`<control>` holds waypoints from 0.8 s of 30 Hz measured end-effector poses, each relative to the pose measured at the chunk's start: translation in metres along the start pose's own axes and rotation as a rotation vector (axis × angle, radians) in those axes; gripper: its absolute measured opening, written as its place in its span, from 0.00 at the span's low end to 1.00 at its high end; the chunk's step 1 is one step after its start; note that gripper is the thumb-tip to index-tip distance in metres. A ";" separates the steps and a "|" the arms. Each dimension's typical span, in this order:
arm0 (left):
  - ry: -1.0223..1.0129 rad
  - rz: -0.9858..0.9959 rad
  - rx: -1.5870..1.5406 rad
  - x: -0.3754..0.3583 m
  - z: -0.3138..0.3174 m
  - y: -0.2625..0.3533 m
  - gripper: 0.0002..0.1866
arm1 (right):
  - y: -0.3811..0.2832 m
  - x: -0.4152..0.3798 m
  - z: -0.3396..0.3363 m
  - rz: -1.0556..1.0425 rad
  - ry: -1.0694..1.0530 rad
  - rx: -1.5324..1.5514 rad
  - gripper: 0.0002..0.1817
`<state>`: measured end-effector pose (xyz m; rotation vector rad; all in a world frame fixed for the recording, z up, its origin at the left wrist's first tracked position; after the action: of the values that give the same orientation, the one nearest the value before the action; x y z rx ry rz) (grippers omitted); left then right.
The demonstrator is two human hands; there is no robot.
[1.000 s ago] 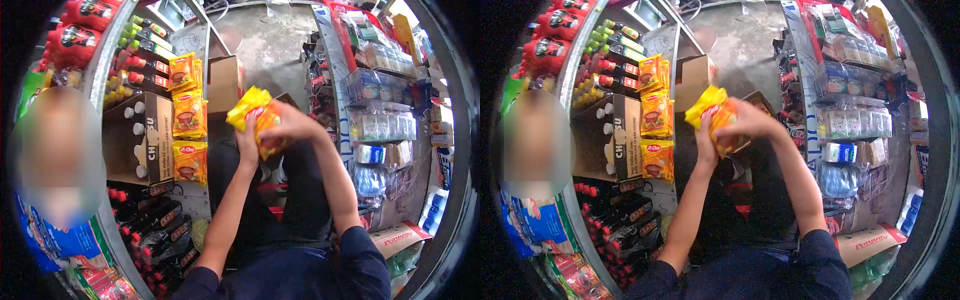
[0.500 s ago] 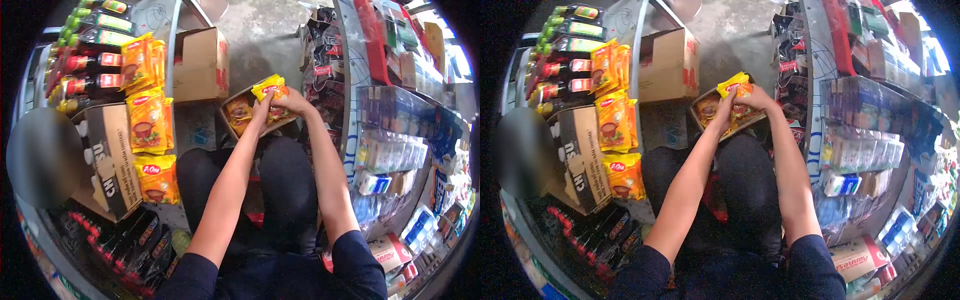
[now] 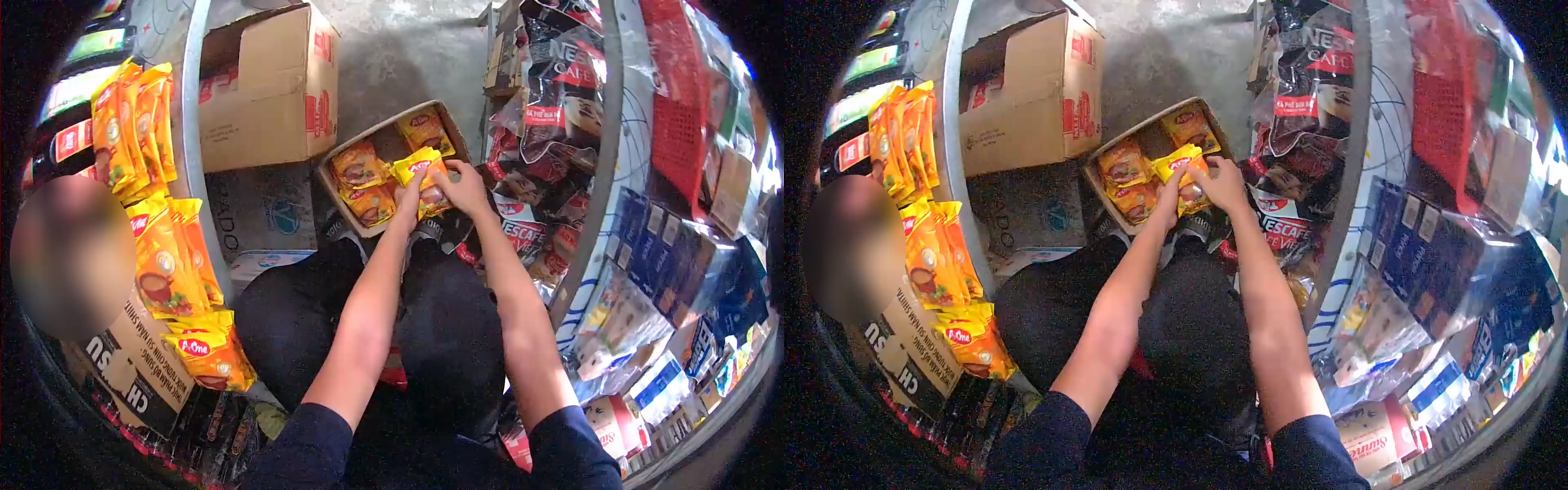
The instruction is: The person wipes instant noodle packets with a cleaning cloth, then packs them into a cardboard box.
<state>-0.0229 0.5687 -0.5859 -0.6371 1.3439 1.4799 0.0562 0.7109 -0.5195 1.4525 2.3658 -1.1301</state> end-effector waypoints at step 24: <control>0.175 0.324 0.129 0.048 -0.013 0.018 0.47 | 0.048 0.066 0.069 0.378 -0.025 0.228 0.32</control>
<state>-0.0601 0.5734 -0.6236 -0.4898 1.7267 1.6037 0.0440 0.7238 -0.6249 1.8457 1.8787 -1.3285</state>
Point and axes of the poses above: each hand's wrist, its own x-axis towards the middle knuckle, its own z-axis out of the palm, y = z × x, the point moved 5 cm from there along x, towards the middle knuckle, and after that the axes turned 13 degrees about -x, right-handed, at the moved point
